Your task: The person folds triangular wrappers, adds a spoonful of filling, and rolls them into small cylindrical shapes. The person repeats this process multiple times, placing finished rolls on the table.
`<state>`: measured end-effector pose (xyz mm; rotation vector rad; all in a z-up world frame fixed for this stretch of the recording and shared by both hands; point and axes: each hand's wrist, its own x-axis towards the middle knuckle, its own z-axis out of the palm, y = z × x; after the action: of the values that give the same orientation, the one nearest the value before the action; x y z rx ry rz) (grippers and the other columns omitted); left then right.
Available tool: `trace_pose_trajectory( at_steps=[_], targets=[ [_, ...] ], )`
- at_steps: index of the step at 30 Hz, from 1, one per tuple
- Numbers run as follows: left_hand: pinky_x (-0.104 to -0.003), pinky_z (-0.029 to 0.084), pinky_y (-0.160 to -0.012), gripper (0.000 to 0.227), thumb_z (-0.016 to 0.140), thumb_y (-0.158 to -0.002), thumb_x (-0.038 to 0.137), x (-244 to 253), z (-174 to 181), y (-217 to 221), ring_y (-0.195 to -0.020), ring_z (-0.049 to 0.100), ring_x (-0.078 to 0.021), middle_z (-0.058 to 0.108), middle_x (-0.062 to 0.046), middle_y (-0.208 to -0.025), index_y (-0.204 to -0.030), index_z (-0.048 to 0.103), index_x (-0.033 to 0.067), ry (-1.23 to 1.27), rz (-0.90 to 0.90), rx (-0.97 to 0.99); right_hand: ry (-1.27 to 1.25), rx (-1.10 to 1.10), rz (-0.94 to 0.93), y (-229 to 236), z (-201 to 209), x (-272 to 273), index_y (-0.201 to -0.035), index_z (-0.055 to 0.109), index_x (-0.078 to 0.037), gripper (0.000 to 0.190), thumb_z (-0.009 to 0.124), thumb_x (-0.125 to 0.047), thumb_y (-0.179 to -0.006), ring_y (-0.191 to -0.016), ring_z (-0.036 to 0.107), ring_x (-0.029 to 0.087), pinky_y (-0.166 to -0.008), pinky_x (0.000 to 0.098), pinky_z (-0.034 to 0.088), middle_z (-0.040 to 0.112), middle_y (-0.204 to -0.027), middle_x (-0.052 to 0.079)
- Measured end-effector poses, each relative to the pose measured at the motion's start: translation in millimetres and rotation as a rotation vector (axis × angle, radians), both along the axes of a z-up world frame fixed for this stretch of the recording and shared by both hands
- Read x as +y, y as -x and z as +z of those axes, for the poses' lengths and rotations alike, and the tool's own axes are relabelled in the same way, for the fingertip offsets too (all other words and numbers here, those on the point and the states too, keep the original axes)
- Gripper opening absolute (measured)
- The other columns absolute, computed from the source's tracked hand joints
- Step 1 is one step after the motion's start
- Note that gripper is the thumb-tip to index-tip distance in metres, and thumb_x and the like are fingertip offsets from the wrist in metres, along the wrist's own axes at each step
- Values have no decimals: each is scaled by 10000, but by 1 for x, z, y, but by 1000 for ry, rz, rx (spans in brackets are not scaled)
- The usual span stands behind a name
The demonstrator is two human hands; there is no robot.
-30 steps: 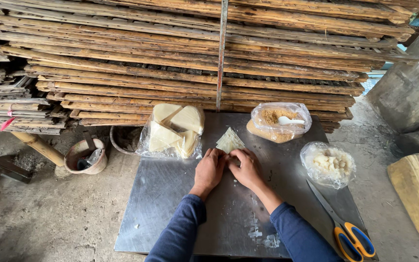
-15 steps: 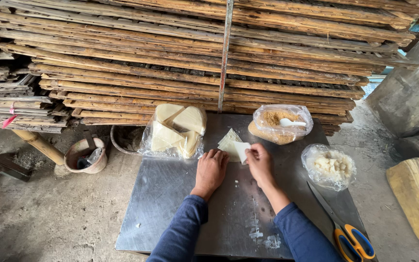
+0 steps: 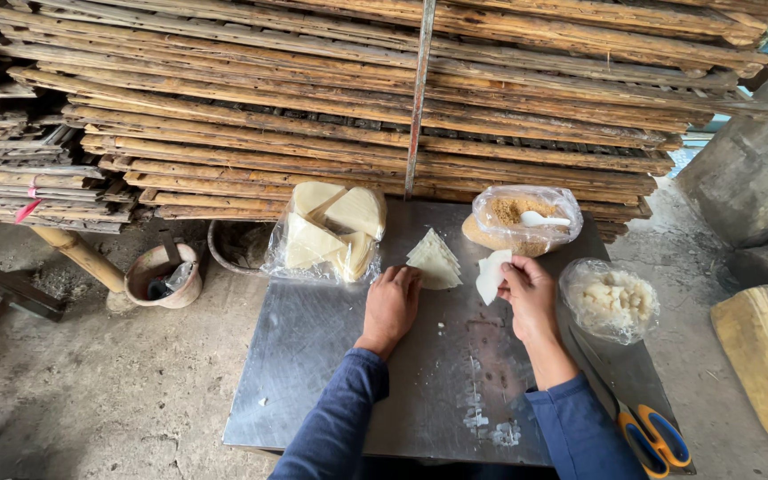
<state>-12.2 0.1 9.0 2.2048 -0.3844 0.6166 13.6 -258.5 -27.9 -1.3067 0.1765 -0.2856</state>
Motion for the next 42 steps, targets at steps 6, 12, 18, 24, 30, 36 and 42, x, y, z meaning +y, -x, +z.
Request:
trace_pose_trajectory(
  at_steps=[6, 12, 18, 24, 30, 36, 42],
  targets=[
    [-440, 555, -755, 131, 666, -958, 190, 11, 17, 24, -870, 694, -365, 717, -133, -970, -1030, 710, 91, 159, 22, 63, 1024, -293, -135, 79, 49, 38, -1114, 690, -68, 133, 651, -99, -990, -828, 726, 276, -701, 352, 555, 741, -961, 146],
    [-423, 559, -690, 163, 665, -954, 215, 24, 23, 51, -804, 718, -356, 731, -155, -953, -1022, 694, 69, 201, 22, 194, 1410, -413, -23, 165, 54, 108, -1118, 702, -66, 245, 667, -100, -877, -756, 681, 312, -646, 404, 555, 684, -884, 122],
    [-421, 566, -669, 160, 673, -947, 235, 30, 20, 63, -777, 720, -342, 732, -137, -939, -1001, 702, 87, 155, 43, 190, 1501, -606, -36, 187, 53, 132, -1082, 705, -1, 231, 688, -89, -869, -827, 679, 244, -757, 360, 552, 692, -906, 90],
    [-456, 556, -666, 151, 659, -940, 257, 30, 11, 64, -820, 706, -363, 723, -112, -931, -973, 708, 118, 38, 47, 159, 1401, -546, 40, 189, 65, 134, -1048, 730, -38, 200, 716, -154, -886, -809, 673, 252, -740, 369, 540, 717, -893, 80],
    [-466, 547, -666, 181, 729, -909, 271, 42, 10, 93, -771, 679, -372, 671, -137, -879, -883, 698, 94, -49, -19, 174, 1103, -171, 89, 174, 89, 93, -1072, 746, -134, 209, 698, -244, -901, -768, 734, 246, -675, 375, 586, 729, -878, 70],
    [-442, 522, -754, 207, 774, -800, 209, 35, 12, 147, -873, 639, -335, 656, -118, -950, -953, 717, 83, -103, 11, 1, 1375, -180, -397, 67, 140, -29, -1318, 665, -123, 387, 710, -308, -981, -881, 697, 305, -709, 402, 551, 673, -1103, 191],
    [-430, 510, -768, 175, 781, -816, 236, 31, 18, 149, -877, 643, -299, 649, -74, -925, -927, 712, 119, -110, 17, 66, 1414, -38, -299, -25, 111, -66, -1257, 722, -142, 339, 714, -345, -986, -864, 702, 349, -776, 446, 553, 724, -1019, 190]
  ],
)
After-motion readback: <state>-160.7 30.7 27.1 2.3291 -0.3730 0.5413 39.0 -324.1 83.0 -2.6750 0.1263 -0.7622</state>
